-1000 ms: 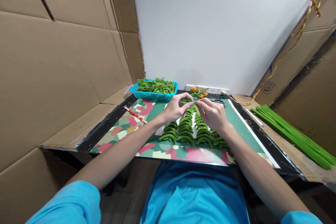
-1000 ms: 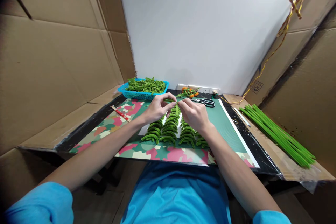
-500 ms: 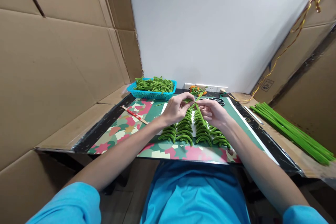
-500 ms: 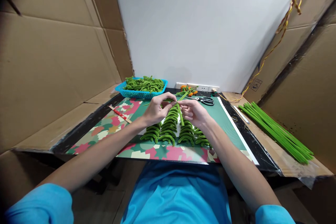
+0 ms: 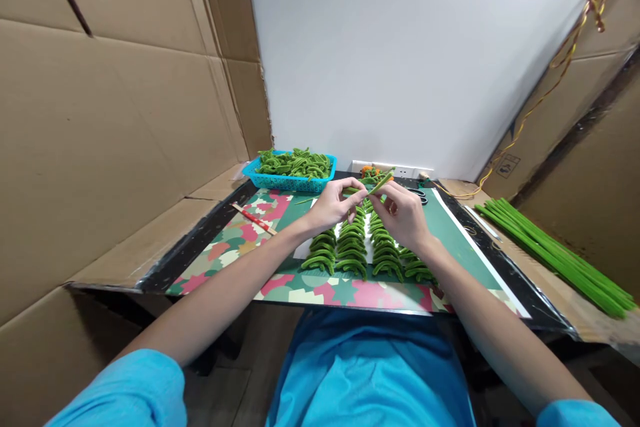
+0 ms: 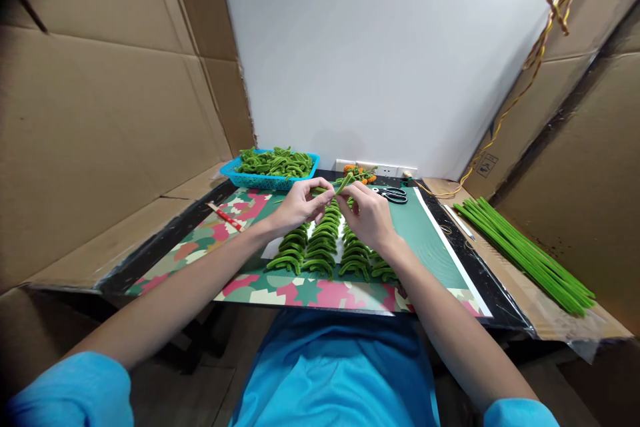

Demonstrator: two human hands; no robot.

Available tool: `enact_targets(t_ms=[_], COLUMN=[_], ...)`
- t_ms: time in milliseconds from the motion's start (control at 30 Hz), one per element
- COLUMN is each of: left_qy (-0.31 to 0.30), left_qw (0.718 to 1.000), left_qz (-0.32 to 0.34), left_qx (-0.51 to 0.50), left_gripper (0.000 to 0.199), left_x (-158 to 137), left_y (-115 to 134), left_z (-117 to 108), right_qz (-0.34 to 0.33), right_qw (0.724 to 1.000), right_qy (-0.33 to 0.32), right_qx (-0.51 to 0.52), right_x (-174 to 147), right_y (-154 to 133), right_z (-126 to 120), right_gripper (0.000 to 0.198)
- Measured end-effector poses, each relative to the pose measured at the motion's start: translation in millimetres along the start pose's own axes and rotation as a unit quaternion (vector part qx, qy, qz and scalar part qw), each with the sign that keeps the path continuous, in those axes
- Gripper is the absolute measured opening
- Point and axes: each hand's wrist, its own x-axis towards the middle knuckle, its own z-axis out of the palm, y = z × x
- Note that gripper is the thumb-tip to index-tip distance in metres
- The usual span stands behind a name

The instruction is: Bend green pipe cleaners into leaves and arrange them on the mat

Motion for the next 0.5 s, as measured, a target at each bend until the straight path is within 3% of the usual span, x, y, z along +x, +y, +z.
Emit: enact_targets(t_ms=[100, 267, 500], left_qy=[0.005, 0.028, 0.078], left_qw=[0.999, 0.992, 0.945], left_qz=[0.041, 0.079, 0.186], left_qx=[0.029, 0.099, 0.257], left_gripper=[0.043, 0.033, 0.018], left_x=[-1.7, -5.7, -5.8], left_y=[-1.8, -2.3, -0.9], left_z=[0.7, 2.2, 1.8], right_qz=[0.023, 0.122, 0.245], right_qw=[0.999, 0.984, 0.917], right_qy=[0.008, -0.012, -0.034], right_qx=[0.03, 0.127, 0.314], right_x=[1.6, 3.9, 5.6], right_y=[-1.2, -11.1, -14.0], right_z=[1.5, 1.6, 6.1], right_gripper=[0.021, 0.03, 0.04])
